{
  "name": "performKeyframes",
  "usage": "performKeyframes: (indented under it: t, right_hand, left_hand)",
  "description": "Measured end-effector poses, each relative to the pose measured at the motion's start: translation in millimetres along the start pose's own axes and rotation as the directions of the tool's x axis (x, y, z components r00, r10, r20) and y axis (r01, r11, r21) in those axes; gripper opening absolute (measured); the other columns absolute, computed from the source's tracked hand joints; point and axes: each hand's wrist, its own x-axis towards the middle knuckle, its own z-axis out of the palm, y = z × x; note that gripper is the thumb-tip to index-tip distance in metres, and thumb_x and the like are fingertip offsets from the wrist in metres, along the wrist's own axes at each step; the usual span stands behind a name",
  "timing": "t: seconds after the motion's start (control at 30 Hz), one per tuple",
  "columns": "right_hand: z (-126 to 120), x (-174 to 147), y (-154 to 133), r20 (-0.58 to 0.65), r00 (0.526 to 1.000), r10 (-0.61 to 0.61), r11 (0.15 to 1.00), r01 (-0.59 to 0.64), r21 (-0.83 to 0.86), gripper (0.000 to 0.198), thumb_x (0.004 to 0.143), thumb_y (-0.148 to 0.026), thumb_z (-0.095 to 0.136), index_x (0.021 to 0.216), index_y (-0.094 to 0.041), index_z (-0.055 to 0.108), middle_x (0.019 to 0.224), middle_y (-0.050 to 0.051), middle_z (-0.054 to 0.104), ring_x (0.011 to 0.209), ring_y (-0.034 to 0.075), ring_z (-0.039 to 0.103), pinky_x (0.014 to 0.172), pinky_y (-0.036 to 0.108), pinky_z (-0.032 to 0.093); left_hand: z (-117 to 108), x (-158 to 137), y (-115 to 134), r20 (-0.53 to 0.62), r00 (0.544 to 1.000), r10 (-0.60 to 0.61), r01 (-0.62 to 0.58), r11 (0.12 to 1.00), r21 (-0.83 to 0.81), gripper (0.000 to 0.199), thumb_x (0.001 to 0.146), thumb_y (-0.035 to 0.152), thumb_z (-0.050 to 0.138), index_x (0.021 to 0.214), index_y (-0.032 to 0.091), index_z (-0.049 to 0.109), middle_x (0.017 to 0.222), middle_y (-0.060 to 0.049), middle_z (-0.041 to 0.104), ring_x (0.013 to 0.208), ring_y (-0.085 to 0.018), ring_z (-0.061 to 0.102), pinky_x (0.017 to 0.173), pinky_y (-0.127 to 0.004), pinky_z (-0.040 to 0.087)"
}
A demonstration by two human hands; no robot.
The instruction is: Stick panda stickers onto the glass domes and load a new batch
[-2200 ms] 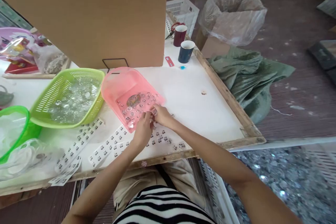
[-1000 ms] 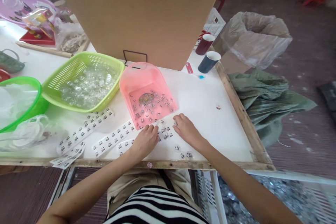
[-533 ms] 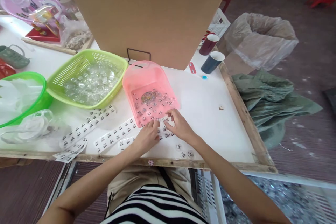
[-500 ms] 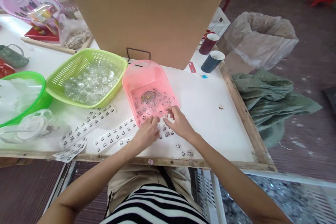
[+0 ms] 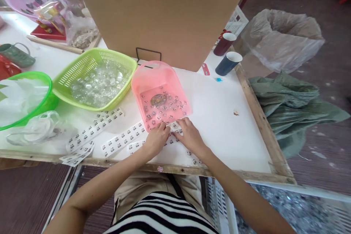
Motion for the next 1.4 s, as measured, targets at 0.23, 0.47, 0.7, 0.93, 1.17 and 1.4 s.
performKeyframes:
  t: [0.23,0.47,0.7,0.93,1.17,1.4]
  right_hand:
    - [0,6,0,0.007,1.000,-0.015,0.986,0.014,0.169,0.020,0.079,-0.016,0.061,0.097,-0.020,0.052,0.102,0.008,0.058,0.098,0.023,0.060,0.085,0.038,0.050]
    - [-5,29,-4,0.022,0.997,0.068,0.830,-0.069,0.554,0.011,0.082,-0.024,0.058,0.092,-0.022,0.054,0.091,0.001,0.066,0.067,0.014,0.059,0.069,0.030,0.049]
    - [-29,37,-7,-0.197,0.980,-0.005,0.831,0.114,0.545,0.033,0.089,-0.033,0.058,0.120,-0.023,0.053,0.122,0.009,0.060,0.108,0.021,0.060,0.092,0.037,0.050]
    - [-4,-23,22,0.020,0.981,-0.195,0.979,0.193,0.069,0.056,0.082,-0.038,0.072,0.131,-0.022,0.050,0.124,0.013,0.052,0.115,0.030,0.054,0.099,0.047,0.048]
    - [-3,-18,22,0.081,0.960,-0.267,0.964,0.267,0.012,0.032,0.093,-0.023,0.057,0.124,-0.020,0.051,0.114,0.011,0.052,0.100,0.024,0.062,0.087,0.038,0.055]
    - [-5,-13,1,0.123,0.986,-0.108,0.987,0.121,-0.103,0.020,0.091,-0.019,0.056,0.111,-0.018,0.057,0.105,0.010,0.056,0.094,0.024,0.061,0.079,0.036,0.054]
  left_hand:
    - [-1,1,-5,-0.009,0.994,0.105,-0.105,0.994,0.008,0.013,0.094,0.009,0.050,0.088,0.018,0.057,0.093,-0.009,0.058,0.093,-0.026,0.059,0.078,-0.038,0.053]
    - [-11,17,-13,-0.118,0.987,0.110,-0.109,0.994,0.020,0.010,0.096,0.012,0.049,0.093,0.016,0.057,0.095,-0.010,0.059,0.092,-0.026,0.059,0.078,-0.037,0.052]
    - [-69,42,-36,-0.360,0.933,0.000,0.011,1.000,0.028,0.024,0.097,0.013,0.046,0.121,0.016,0.047,0.126,-0.015,0.049,0.117,-0.029,0.051,0.095,-0.042,0.046]
    - [-33,-25,-37,-0.046,0.999,-0.014,0.022,0.981,0.194,0.033,0.086,0.031,0.071,0.107,0.017,0.050,0.108,-0.012,0.058,0.103,-0.030,0.058,0.084,-0.041,0.049]
    - [-24,-26,-40,0.018,1.000,0.014,-0.017,0.983,0.184,0.013,0.089,0.016,0.064,0.094,0.018,0.052,0.097,-0.008,0.058,0.095,-0.026,0.061,0.082,-0.038,0.050]
    - [-22,-30,-30,-0.018,1.000,-0.016,0.018,0.988,0.156,0.016,0.085,0.011,0.057,0.098,0.018,0.051,0.097,-0.008,0.058,0.091,-0.025,0.062,0.080,-0.038,0.052]
